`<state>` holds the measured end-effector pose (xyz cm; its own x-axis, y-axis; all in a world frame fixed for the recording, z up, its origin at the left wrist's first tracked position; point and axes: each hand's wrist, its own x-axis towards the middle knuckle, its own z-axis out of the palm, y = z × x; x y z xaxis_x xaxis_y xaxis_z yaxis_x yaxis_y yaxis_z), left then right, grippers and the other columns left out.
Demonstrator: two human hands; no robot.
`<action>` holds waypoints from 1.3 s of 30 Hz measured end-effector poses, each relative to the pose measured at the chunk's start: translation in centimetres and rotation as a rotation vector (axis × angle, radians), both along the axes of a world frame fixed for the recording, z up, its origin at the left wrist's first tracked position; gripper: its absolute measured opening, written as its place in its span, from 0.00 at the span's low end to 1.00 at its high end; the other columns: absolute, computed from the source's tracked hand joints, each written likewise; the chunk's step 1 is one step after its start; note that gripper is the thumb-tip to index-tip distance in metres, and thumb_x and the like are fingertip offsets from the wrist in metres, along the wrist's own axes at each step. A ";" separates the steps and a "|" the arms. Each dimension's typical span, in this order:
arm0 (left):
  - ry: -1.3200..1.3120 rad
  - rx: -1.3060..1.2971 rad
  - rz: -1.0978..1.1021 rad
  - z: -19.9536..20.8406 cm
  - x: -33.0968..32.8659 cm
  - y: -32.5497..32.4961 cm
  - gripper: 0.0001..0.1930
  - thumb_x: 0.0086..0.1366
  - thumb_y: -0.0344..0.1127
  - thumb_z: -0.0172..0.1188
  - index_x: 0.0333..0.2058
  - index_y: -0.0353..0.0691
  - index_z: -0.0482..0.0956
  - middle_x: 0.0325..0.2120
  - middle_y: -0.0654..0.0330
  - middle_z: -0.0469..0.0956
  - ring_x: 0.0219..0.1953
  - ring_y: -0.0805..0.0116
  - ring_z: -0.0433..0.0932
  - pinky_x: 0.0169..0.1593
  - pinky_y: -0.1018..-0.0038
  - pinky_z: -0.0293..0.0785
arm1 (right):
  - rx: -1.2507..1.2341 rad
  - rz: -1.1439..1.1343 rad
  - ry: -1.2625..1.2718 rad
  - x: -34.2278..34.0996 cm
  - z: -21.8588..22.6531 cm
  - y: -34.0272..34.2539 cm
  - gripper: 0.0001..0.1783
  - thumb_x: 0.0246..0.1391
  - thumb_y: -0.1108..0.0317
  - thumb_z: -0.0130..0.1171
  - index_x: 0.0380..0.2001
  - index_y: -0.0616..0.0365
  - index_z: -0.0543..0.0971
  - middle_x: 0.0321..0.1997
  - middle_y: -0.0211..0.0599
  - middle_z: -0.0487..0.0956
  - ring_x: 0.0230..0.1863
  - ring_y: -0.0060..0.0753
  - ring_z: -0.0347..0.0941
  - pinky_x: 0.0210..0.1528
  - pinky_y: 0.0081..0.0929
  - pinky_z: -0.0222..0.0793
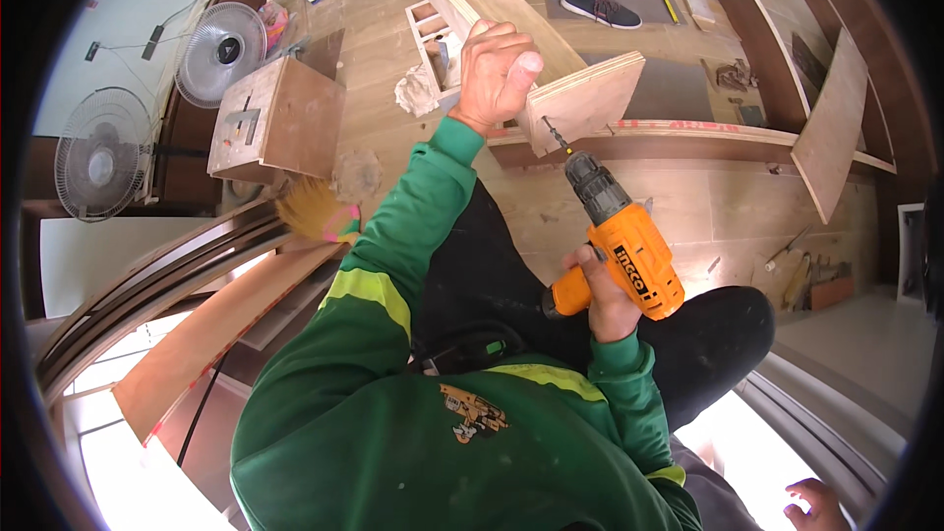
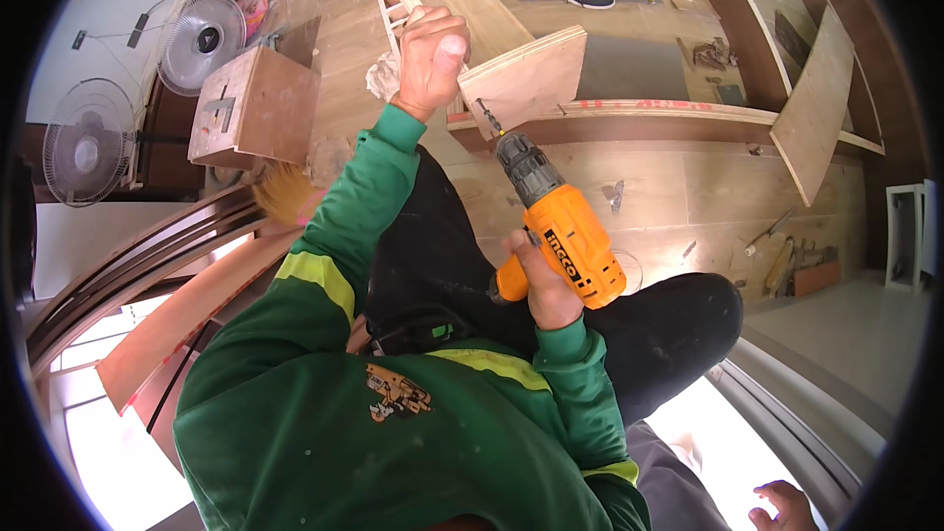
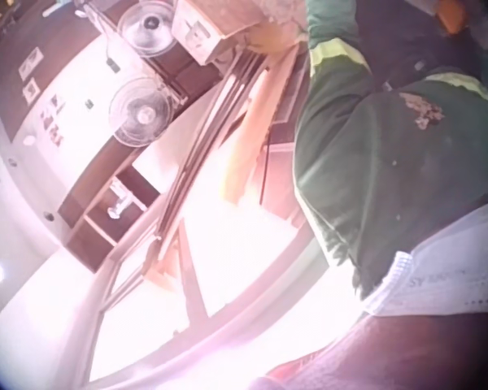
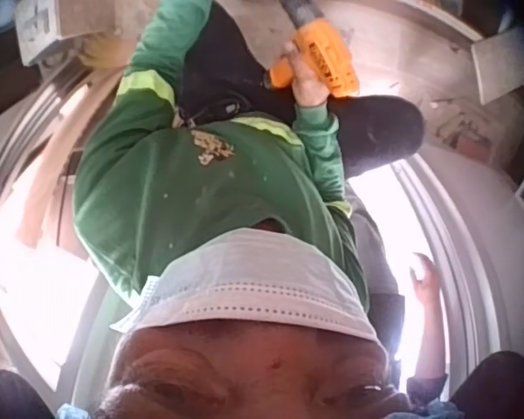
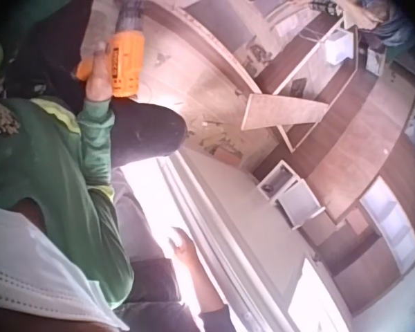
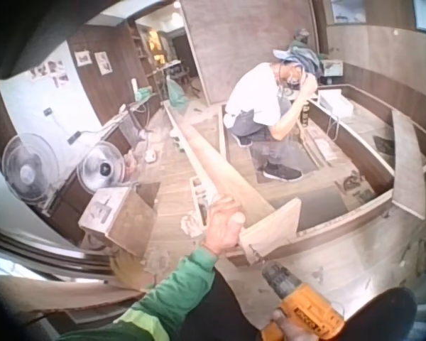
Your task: The person uses a cordless drill to drive screws into a small wooden board, attaching it to a larger wooden furniture frame. The person is sitting on the floor while performing the task.
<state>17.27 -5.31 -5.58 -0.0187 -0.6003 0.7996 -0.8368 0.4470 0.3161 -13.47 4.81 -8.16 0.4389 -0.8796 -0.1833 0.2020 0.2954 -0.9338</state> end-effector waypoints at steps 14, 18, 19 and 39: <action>0.088 0.020 -0.039 1.2 2.1 -0.3 0.37 0.76 0.61 0.33 0.21 0.38 0.76 0.20 0.59 0.76 0.30 0.57 0.74 0.46 0.65 0.66 | 0.029 0.189 -0.010 -0.8 0.5 -1.0 0.16 0.65 0.76 0.57 0.55 0.61 0.75 0.47 0.35 0.80 0.41 0.25 0.79 0.44 0.26 0.77; 0.298 0.240 0.107 -0.4 11.2 -3.6 0.42 0.75 0.68 0.32 0.26 0.33 0.80 0.30 0.55 0.83 0.41 0.60 0.80 0.63 0.59 0.65 | 0.039 0.222 0.037 -1.0 1.5 -1.3 0.12 0.65 0.75 0.58 0.51 0.61 0.77 0.42 0.33 0.81 0.40 0.24 0.79 0.41 0.25 0.77; 0.224 0.310 0.129 -0.8 14.5 -4.4 0.41 0.73 0.69 0.34 0.34 0.34 0.81 0.37 0.53 0.83 0.46 0.59 0.80 0.64 0.57 0.66 | 0.063 0.224 0.043 -0.9 1.8 -1.3 0.11 0.65 0.75 0.58 0.50 0.61 0.77 0.41 0.33 0.81 0.39 0.23 0.79 0.40 0.25 0.76; 1.888 0.435 0.296 -3.3 24.1 -10.8 0.48 0.62 0.76 0.54 0.69 0.49 0.58 0.61 0.47 0.71 0.65 0.39 0.67 0.63 0.23 0.55 | -0.613 0.202 0.394 -2.4 -1.7 -1.1 0.15 0.54 0.75 0.67 0.46 0.59 0.80 0.38 0.33 0.82 0.41 0.35 0.79 0.46 0.32 0.74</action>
<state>41.42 -16.10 -8.89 0.6618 -0.5527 -0.5065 0.6267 0.0371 0.7784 -15.88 3.70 -9.91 0.6058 -0.7840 0.1358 -0.1839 -0.3040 -0.9348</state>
